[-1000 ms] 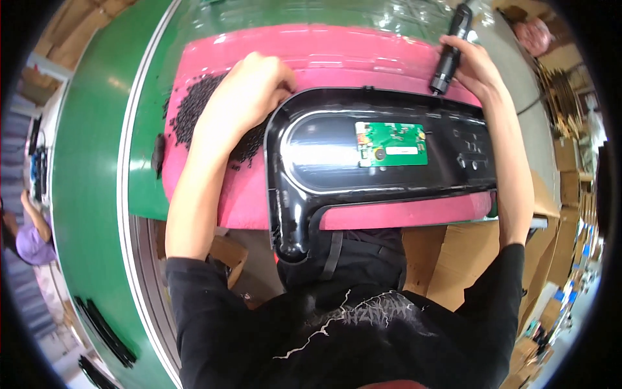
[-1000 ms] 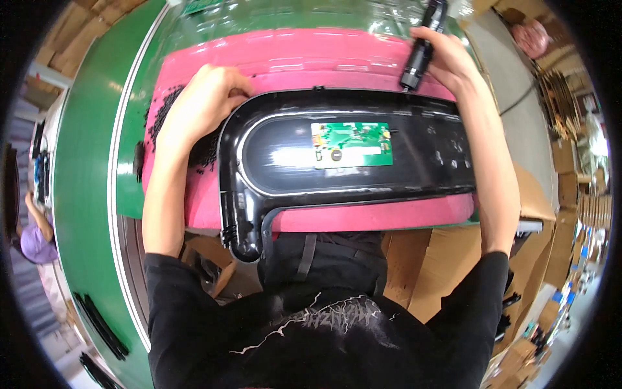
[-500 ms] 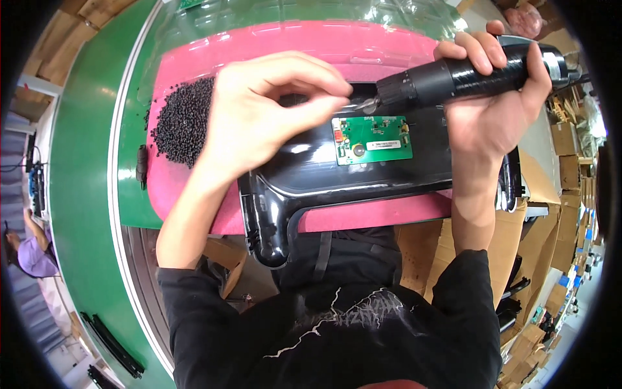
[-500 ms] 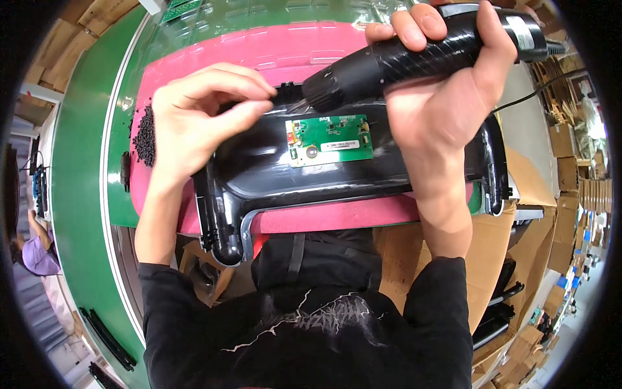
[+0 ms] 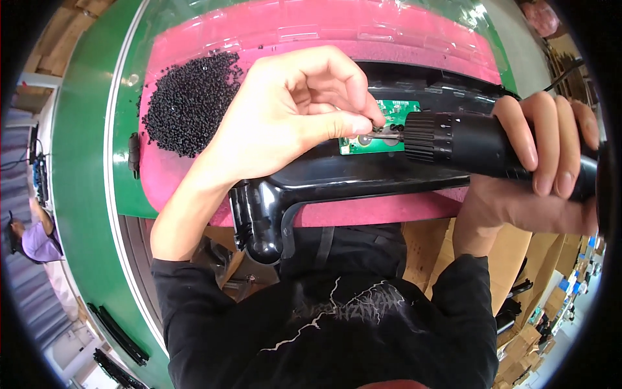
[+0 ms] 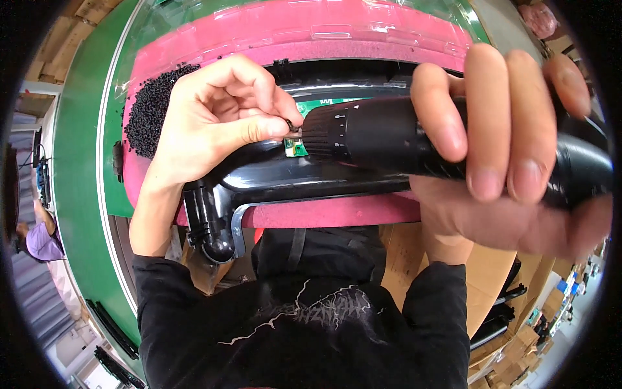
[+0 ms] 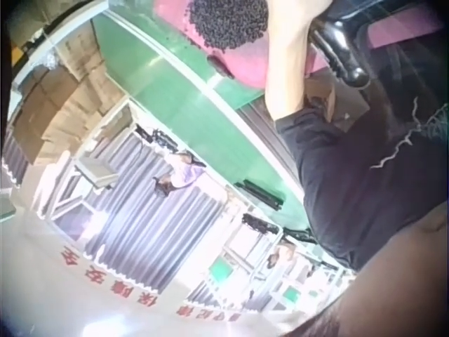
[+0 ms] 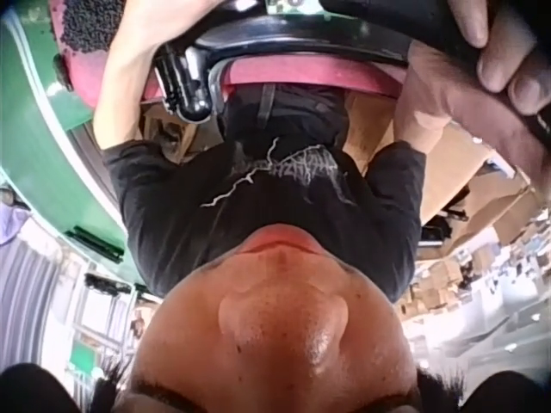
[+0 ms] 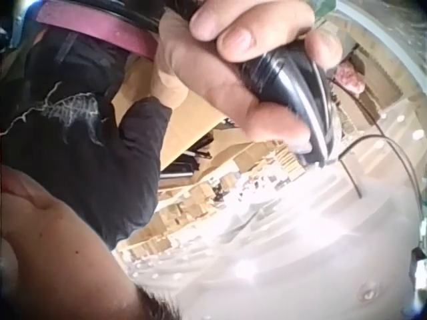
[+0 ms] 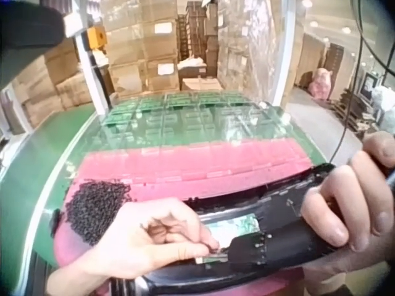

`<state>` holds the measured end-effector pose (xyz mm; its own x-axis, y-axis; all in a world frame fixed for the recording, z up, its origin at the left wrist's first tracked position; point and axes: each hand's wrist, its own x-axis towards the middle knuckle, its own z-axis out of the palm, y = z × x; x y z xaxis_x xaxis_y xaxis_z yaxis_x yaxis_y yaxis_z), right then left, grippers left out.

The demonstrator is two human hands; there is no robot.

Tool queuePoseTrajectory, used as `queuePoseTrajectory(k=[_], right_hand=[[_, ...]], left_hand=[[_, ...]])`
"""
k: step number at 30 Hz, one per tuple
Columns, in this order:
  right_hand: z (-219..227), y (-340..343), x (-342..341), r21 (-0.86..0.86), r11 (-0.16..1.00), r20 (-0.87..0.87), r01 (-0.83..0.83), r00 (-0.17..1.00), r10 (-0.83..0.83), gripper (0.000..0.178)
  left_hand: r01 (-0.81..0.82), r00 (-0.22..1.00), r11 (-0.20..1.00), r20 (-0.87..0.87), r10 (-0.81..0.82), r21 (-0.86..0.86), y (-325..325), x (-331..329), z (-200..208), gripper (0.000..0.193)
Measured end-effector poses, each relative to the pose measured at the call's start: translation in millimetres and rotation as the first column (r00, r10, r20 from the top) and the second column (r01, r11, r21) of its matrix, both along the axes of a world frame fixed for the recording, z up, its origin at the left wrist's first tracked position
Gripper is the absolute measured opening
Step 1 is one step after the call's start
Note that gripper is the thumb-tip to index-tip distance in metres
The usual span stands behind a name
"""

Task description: Installing electronic circuit boards into plastic housings and securing them with screws using an electric screwdriver.

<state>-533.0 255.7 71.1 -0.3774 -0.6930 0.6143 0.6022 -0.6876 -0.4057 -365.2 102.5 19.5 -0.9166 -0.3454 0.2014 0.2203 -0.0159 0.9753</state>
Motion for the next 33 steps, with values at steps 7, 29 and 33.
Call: queuePoseTrajectory(k=[7,29,33], right_hand=[[4,8,-5,0.162,0.985,-0.145,0.059,0.989,-0.035,0.037],[-14,18,-35,0.264,0.934,-0.328,0.241,0.933,-0.148,0.046],[-15,7,-54,0.28,0.92,-0.383,0.275,0.911,-0.155,0.048]], left_hand=[[-0.054,0.996,0.977,0.052,0.066,-0.205,3,-1,-1,0.019],[-0.24,0.969,0.638,-0.221,0.112,-0.731,0,-1,-3,0.03],[-0.257,0.965,0.722,-0.206,0.161,-0.642,3,2,-6,0.029]])
